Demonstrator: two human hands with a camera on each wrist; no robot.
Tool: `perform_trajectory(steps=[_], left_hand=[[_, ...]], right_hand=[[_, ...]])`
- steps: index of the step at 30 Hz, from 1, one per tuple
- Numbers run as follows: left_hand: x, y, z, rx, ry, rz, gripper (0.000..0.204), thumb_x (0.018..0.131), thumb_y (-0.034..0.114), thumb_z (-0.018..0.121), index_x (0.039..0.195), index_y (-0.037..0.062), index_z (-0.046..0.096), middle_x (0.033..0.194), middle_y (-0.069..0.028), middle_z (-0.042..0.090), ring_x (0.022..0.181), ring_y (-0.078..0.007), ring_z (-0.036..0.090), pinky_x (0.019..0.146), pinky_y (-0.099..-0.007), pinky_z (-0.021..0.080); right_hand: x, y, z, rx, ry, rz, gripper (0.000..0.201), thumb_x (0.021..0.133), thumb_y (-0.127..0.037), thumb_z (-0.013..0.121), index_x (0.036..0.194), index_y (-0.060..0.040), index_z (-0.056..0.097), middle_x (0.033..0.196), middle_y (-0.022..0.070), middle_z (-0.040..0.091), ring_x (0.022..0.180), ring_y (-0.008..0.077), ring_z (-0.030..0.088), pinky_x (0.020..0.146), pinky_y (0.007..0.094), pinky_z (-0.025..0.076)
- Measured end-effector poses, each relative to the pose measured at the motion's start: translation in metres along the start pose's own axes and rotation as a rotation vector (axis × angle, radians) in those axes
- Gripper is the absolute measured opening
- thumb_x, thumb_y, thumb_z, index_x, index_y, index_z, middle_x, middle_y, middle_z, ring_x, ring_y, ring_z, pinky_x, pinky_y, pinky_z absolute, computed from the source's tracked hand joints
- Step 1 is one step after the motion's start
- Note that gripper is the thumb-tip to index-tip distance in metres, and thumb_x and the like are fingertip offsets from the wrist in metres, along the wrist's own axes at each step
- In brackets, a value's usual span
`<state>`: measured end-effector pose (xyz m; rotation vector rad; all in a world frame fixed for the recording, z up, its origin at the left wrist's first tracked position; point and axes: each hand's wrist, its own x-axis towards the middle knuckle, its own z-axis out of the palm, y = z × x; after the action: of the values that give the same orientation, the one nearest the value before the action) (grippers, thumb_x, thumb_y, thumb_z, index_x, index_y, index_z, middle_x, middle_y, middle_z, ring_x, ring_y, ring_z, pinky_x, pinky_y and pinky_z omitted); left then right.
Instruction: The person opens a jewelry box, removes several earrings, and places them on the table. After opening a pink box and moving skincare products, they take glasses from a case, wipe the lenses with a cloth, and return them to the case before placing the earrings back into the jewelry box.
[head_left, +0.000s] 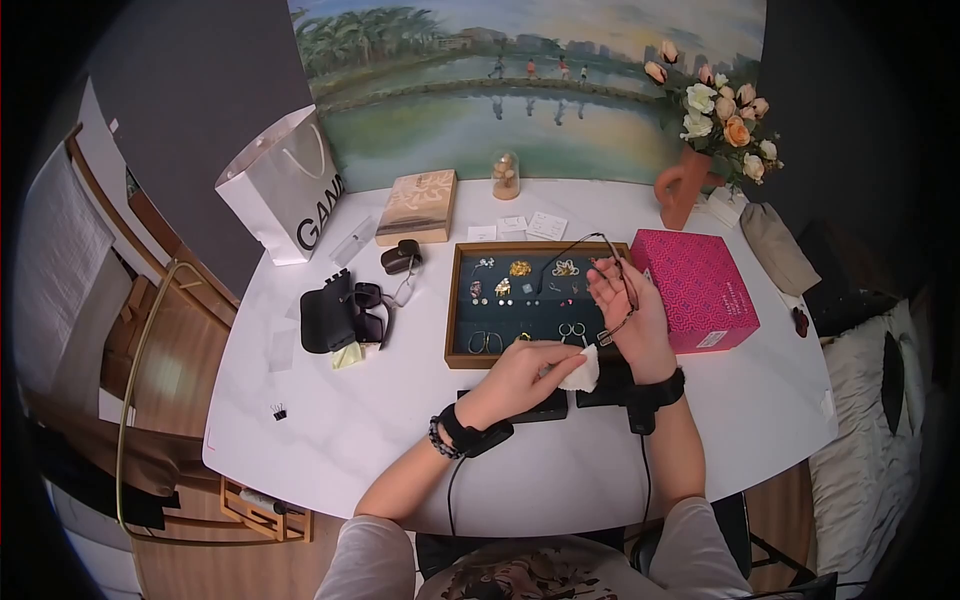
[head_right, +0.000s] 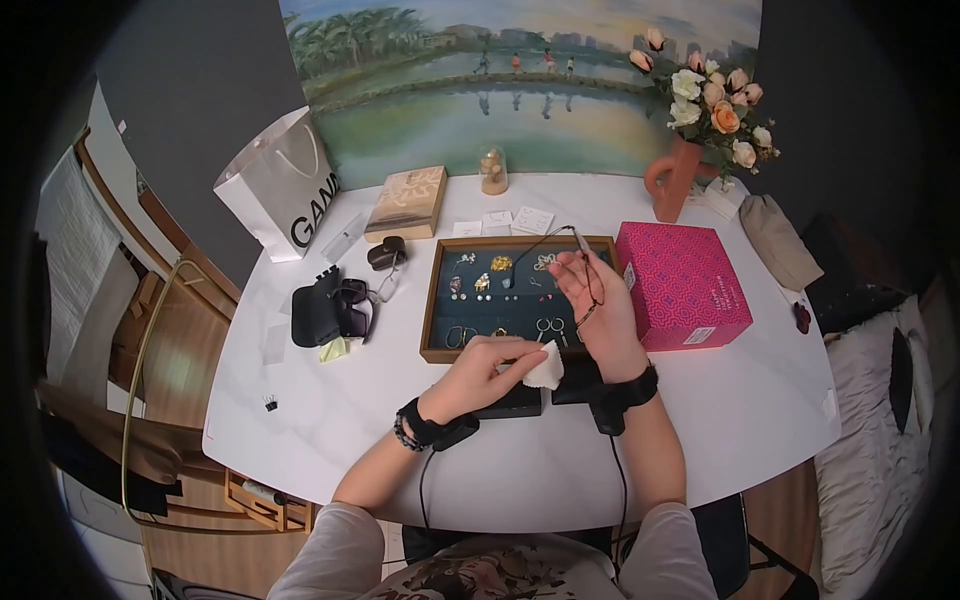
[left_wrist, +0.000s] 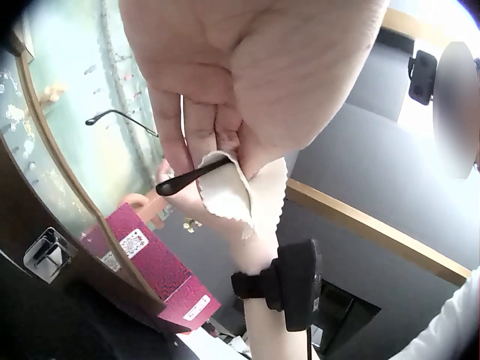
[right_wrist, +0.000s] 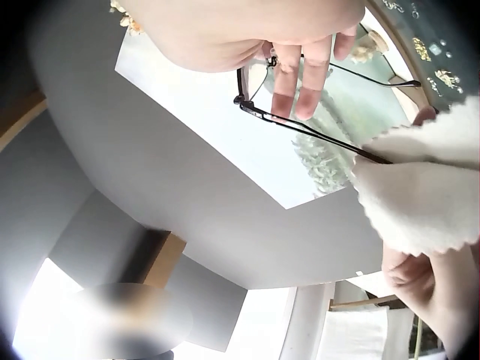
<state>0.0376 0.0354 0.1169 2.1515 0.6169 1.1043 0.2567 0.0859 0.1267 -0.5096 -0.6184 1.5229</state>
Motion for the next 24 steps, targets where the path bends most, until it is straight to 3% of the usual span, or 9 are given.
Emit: perform_trajectory(steps=[3,5,8,11,14,17,20,24], left_hand=[[0.003,0.010,-0.010,0.011,-0.037,-0.063,0.018,0.100,0.010,0.067,0.110,-0.0038,0.073,0.089,-0.0142,0.074,0.074,-0.0226,0.069,0.068,-0.0313,0.054],[0.004,0.014,-0.014,-0.081,-0.032,-0.223,0.020,0.101,0.013,0.068,0.108,-0.0048,0.074,0.086,-0.0122,0.074,0.074,-0.0151,0.067,0.068,-0.0291,0.052],[0.002,0.006,-0.010,-0.140,0.079,-0.221,0.022,0.102,0.013,0.068,0.110,-0.0059,0.074,0.087,-0.0102,0.074,0.076,-0.0090,0.064,0.068,-0.0272,0.052],[0.001,0.007,-0.007,-0.227,0.062,-0.218,0.022,0.103,0.013,0.068,0.110,-0.0069,0.073,0.089,-0.0098,0.075,0.078,-0.0073,0.063,0.068,-0.0270,0.052],[0.001,0.013,-0.006,-0.202,0.066,-0.193,0.021,0.102,0.013,0.068,0.108,-0.0054,0.075,0.089,-0.0115,0.076,0.075,-0.0102,0.066,0.067,-0.0282,0.052],[0.001,0.010,-0.004,-0.102,0.040,-0.100,0.018,0.101,0.013,0.069,0.107,-0.0036,0.076,0.084,-0.0124,0.075,0.071,-0.0141,0.066,0.065,-0.0293,0.051],[0.001,0.006,-0.003,-0.064,0.056,-0.051,0.017,0.099,0.012,0.070,0.106,-0.0025,0.076,0.080,-0.0124,0.073,0.066,-0.0169,0.064,0.062,-0.0295,0.050],[0.002,0.010,-0.009,-0.072,0.021,-0.098,0.017,0.099,0.012,0.071,0.106,-0.0030,0.076,0.080,-0.0119,0.073,0.065,-0.0154,0.063,0.061,-0.0289,0.049]], right_hand=[[-0.001,-0.003,0.003,-0.010,0.030,-0.046,0.021,0.110,-0.020,0.049,0.113,-0.0034,0.061,0.114,0.0123,0.071,0.111,0.0258,0.068,0.106,0.0387,0.049],[-0.003,0.001,0.007,-0.029,0.022,-0.061,0.021,0.111,-0.021,0.049,0.113,-0.0034,0.060,0.114,0.0136,0.071,0.109,0.0259,0.069,0.105,0.0386,0.050],[-0.006,0.020,0.016,-0.133,0.014,-0.069,0.022,0.111,-0.022,0.048,0.113,-0.0036,0.059,0.112,0.0163,0.072,0.105,0.0263,0.070,0.102,0.0383,0.052],[-0.014,0.041,0.029,-0.202,-0.017,-0.040,0.022,0.112,-0.024,0.048,0.112,-0.0046,0.059,0.107,0.0194,0.073,0.100,0.0269,0.071,0.095,0.0377,0.056],[-0.011,0.049,0.021,-0.091,-0.030,0.122,0.023,0.111,-0.025,0.050,0.113,-0.0040,0.059,0.108,0.0171,0.072,0.102,0.0276,0.070,0.095,0.0370,0.056],[-0.005,0.036,0.009,-0.065,-0.015,0.017,0.022,0.111,-0.024,0.051,0.114,-0.0039,0.060,0.111,0.0148,0.070,0.106,0.0269,0.069,0.098,0.0366,0.054],[0.002,0.006,-0.009,0.030,-0.001,0.028,0.022,0.110,-0.022,0.052,0.118,-0.0045,0.061,0.115,0.0105,0.069,0.110,0.0241,0.067,0.100,0.0360,0.052],[0.003,-0.016,-0.018,0.107,-0.012,0.006,0.022,0.109,-0.022,0.052,0.119,-0.0064,0.064,0.117,0.0045,0.070,0.114,0.0197,0.065,0.101,0.0353,0.050]])
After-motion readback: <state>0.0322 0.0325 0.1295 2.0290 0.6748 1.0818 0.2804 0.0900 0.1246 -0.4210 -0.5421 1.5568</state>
